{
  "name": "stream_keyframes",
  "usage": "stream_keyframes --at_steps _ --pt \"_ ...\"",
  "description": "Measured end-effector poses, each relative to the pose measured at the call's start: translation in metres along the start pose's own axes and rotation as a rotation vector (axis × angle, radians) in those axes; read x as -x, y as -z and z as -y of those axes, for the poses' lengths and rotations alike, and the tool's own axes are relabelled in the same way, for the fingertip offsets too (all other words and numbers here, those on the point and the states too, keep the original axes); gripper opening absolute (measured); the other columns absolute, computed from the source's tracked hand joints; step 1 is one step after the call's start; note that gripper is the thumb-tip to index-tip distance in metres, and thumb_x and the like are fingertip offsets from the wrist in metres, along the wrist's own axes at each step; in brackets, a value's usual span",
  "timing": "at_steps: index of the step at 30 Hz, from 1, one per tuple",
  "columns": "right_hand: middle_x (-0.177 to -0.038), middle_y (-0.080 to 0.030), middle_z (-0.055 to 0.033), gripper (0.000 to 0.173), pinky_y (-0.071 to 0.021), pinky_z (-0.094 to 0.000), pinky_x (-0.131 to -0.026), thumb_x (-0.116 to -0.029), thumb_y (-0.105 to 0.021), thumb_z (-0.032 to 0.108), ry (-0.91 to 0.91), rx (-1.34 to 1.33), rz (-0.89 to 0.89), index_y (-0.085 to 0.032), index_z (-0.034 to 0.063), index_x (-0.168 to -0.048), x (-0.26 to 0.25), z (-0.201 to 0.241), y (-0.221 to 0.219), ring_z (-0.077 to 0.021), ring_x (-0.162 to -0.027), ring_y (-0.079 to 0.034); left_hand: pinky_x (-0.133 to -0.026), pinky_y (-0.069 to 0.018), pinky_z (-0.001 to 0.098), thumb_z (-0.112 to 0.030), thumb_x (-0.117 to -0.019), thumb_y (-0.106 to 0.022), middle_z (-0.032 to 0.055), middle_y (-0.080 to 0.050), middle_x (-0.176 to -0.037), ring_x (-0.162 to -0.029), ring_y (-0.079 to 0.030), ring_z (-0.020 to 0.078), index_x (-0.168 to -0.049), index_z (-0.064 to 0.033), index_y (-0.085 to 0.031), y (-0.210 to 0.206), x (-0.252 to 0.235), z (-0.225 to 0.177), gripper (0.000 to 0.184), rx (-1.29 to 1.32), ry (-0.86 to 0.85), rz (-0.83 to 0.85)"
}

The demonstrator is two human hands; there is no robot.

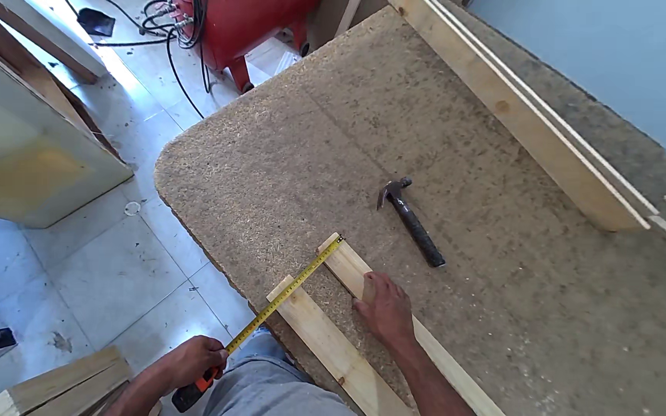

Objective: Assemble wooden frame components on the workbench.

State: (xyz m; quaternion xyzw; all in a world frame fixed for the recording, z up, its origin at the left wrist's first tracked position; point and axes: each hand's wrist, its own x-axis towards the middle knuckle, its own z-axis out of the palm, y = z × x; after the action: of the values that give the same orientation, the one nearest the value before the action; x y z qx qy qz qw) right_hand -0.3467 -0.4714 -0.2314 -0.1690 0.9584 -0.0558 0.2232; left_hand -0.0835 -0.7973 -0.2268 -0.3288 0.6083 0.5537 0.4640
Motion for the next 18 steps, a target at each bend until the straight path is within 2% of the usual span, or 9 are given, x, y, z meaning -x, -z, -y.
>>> stream_keyframes --at_steps 18 --pt "-0.137 -0.062 -0.0146 0.073 -0.0399 -0.0551 -0.112 -0.0825 -0.081 0.037 0.033 -0.002 -0.078 -0.053 0.0097 -0.145 0.017 0.010 0.005 -0.0360 -0.126 -0.059 -0.079 -0.0595 0.0377 -0.031 -0.1090 -0.049 0.0057 -0.075 -0.100 -0.083 -0.072 0.0174 -0.108 -0.0072 -0.069 0.001 0.012 0.014 0.031 -0.003 0.019 0.008"
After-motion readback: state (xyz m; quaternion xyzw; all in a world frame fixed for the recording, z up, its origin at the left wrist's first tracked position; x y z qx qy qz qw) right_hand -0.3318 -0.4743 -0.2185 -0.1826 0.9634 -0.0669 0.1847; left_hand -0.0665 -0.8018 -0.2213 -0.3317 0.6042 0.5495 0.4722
